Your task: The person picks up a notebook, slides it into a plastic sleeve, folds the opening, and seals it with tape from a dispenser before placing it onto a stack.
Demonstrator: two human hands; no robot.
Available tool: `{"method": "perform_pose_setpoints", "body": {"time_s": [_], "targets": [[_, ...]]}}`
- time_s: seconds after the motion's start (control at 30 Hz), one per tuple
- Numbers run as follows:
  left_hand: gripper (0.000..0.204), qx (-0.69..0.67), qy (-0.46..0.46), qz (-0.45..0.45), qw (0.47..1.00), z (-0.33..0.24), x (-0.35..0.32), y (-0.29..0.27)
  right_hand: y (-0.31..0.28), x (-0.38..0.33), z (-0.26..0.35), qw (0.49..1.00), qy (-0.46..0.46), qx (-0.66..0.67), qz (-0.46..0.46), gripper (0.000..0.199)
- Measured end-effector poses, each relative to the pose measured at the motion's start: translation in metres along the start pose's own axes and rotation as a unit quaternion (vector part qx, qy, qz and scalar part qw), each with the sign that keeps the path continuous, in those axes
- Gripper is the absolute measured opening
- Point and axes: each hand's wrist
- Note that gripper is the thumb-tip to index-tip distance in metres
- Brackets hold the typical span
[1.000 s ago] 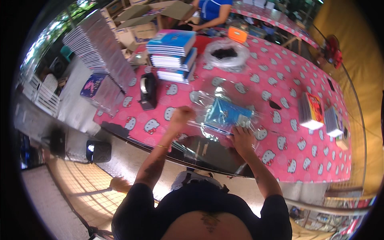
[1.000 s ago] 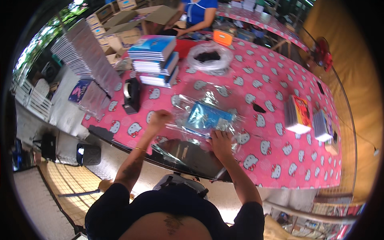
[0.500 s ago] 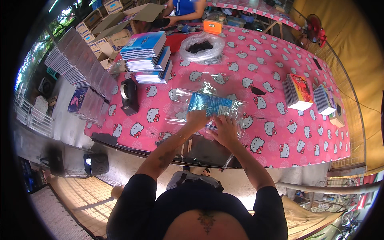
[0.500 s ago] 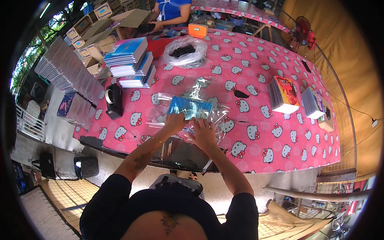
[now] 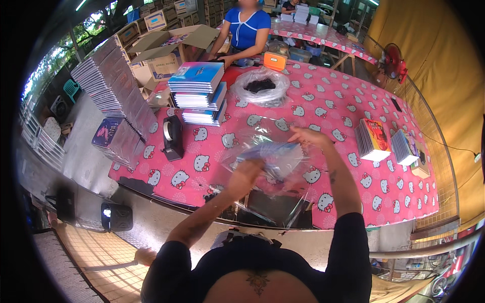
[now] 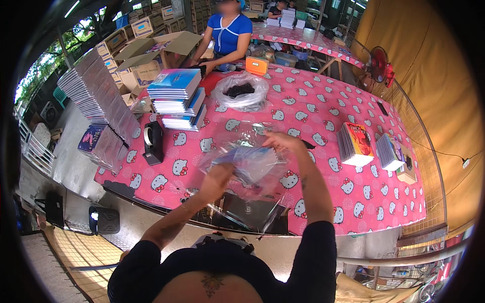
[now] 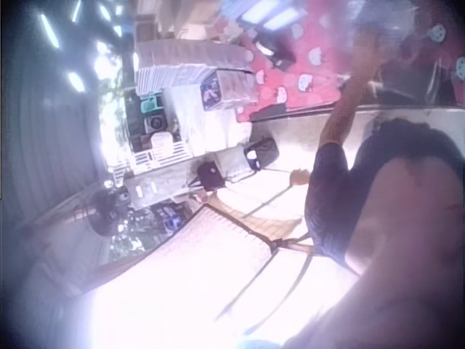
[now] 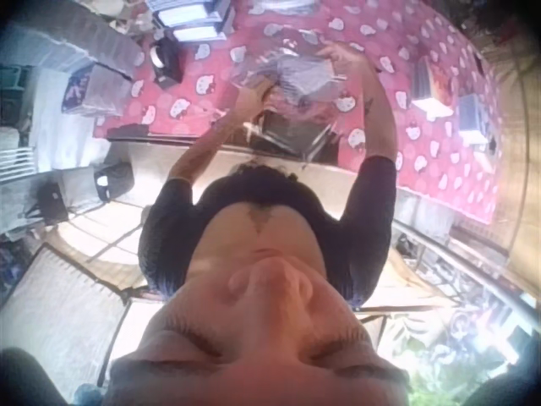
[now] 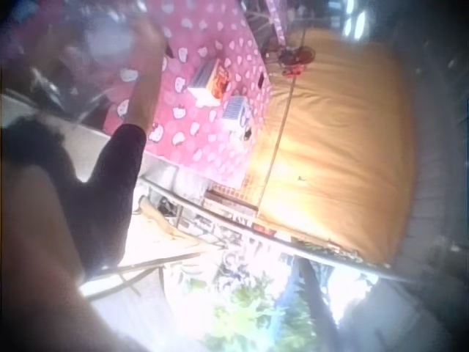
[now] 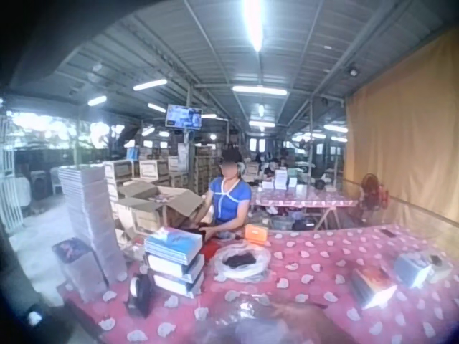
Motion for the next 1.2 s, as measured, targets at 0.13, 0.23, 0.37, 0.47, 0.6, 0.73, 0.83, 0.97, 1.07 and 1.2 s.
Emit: {"method": "perform_pose_setpoints", "body": {"time_s": [0.13, 0.23, 0.37, 0.47, 0.6, 0.73, 0.83, 0.97, 1.07, 1.2], "targets": [[0.036, -0.291, -0.317, 0.030, 0.902, 0.065, 0.000, -0.010, 0.013, -0.053, 0.027, 0.984, -0.057, 0.161, 0.048, 0.083], [0.042, -0.357, -0.377, 0.029, 0.854, 0.128, -0.026, 0.014, 0.032, -0.049, 0.027, 0.998, -0.001, 0.064, -0.005, 0.084], [0.045, -0.385, -0.366, -0.006, 0.847, 0.046, 0.088, -0.088, 0.045, -0.111, 0.113, 0.951, -0.240, -0.072, -0.180, 0.062], [0.031, 0.042, -0.181, 0.286, 0.940, 0.023, 0.152, -0.139, 0.031, -0.089, 0.137, 0.920, -0.214, -0.297, -0.139, 0.040], [0.015, -0.090, -0.139, -0.183, 0.969, 0.037, 0.146, -0.173, 0.052, -0.101, 0.169, 0.867, -0.323, -0.263, -0.275, 0.024], [0.029, 0.214, -0.292, -0.247, 0.899, 0.163, 0.007, -0.190, 0.107, -0.101, 0.168, 0.828, -0.397, -0.344, -0.197, 0.027], [0.044, 0.174, -0.509, -0.152, 0.829, 0.260, -0.120, -0.187, 0.130, -0.089, 0.181, 0.854, -0.326, -0.383, -0.135, 0.032], [0.043, -0.241, -0.645, -0.154, 0.709, 0.255, -0.098, -0.188, 0.152, -0.073, 0.188, 0.782, -0.348, -0.423, -0.297, 0.039], [0.035, -0.114, -0.573, -0.224, 0.780, 0.262, -0.107, -0.184, 0.166, -0.061, 0.204, 0.772, -0.342, -0.434, -0.314, 0.042], [0.030, -0.322, -0.557, -0.333, 0.690, 0.237, -0.129, -0.141, 0.173, -0.046, 0.193, 0.812, -0.318, -0.396, -0.289, 0.042]]}}
Point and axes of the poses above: each hand's wrist, its own x-axis towards the middle knuckle, its own y-axis out of the palm, z = x × y, and after that the axes turned 6 degrees about -y, right-handed
